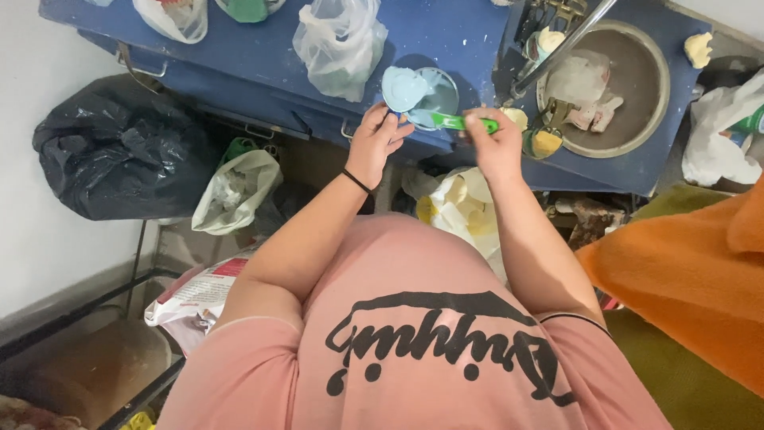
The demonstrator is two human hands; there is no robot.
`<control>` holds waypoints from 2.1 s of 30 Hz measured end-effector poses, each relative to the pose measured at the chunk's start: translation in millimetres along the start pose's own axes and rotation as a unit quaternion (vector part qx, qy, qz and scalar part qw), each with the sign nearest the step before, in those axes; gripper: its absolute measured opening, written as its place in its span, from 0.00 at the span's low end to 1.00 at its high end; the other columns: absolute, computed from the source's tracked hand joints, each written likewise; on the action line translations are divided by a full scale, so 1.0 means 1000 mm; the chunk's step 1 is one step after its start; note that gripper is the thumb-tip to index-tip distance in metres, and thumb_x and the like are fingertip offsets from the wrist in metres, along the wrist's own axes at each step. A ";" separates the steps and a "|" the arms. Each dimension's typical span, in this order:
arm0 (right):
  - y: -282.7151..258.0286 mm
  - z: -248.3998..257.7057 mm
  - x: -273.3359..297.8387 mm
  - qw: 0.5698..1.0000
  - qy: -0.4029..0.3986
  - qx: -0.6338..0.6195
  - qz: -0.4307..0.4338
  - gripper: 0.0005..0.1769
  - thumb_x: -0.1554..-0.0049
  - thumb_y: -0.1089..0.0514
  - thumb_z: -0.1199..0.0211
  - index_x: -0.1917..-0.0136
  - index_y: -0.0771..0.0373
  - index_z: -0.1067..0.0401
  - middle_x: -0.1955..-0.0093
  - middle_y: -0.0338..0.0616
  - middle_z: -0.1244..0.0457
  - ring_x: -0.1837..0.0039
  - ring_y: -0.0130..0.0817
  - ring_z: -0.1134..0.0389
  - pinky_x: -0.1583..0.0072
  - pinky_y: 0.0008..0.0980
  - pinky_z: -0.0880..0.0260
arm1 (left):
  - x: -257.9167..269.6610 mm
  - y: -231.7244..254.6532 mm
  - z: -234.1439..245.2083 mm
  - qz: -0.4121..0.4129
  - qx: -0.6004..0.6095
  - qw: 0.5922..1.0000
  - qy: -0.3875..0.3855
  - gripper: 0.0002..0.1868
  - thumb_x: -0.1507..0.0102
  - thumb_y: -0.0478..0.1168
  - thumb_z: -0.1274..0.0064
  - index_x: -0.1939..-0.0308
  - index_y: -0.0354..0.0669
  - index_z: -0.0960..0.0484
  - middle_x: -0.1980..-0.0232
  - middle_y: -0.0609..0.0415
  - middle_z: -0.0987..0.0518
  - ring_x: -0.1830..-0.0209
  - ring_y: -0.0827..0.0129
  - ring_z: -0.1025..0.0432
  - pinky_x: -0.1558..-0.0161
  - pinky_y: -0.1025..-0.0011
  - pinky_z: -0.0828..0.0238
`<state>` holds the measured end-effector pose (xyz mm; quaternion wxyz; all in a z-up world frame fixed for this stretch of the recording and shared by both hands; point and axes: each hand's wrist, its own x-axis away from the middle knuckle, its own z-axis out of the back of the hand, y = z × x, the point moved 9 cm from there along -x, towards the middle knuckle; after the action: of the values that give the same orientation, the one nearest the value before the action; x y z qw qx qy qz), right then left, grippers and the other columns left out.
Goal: Mixing blue dental stone material in a bowl and applying it to a dental impression tray using a spatula.
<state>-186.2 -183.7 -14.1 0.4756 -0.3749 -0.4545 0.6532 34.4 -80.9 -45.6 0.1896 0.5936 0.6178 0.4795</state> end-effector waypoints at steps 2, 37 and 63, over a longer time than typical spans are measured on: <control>0.031 0.002 0.006 0.989 0.048 -0.105 -0.091 0.07 0.36 0.58 0.32 0.46 0.62 0.22 0.61 0.50 0.30 0.61 0.34 0.27 0.57 0.33 0.24 | 0.003 0.000 0.001 -0.002 0.001 1.000 0.004 0.22 0.25 0.50 0.51 0.39 0.34 0.26 0.34 0.48 0.31 0.34 0.35 0.28 0.30 0.35 0.45; -0.153 0.046 0.030 0.916 -0.006 0.037 0.401 0.11 0.36 0.59 0.27 0.51 0.73 0.20 0.58 0.60 0.31 0.59 0.63 0.32 0.55 0.52 0.31 | 0.022 0.029 -0.020 -0.066 -0.080 0.994 0.045 0.16 0.28 0.45 0.50 0.53 0.32 0.18 0.63 0.58 0.33 0.76 0.73 0.23 0.69 0.72 0.14; -0.168 0.044 0.043 0.922 0.020 0.049 0.385 0.12 0.34 0.56 0.31 0.47 0.69 0.19 0.54 0.55 0.31 0.52 0.51 0.34 0.43 0.46 0.32 | 0.030 0.039 -0.025 -0.053 -0.079 0.995 0.042 0.13 0.28 0.44 0.49 0.53 0.35 0.21 0.69 0.58 0.31 0.75 0.71 0.23 0.70 0.71 0.15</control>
<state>-191.0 -129.9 156.1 0.2141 -0.5102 -0.2335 0.7996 29.0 -68.7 8.3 0.2346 0.5225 0.6161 0.5407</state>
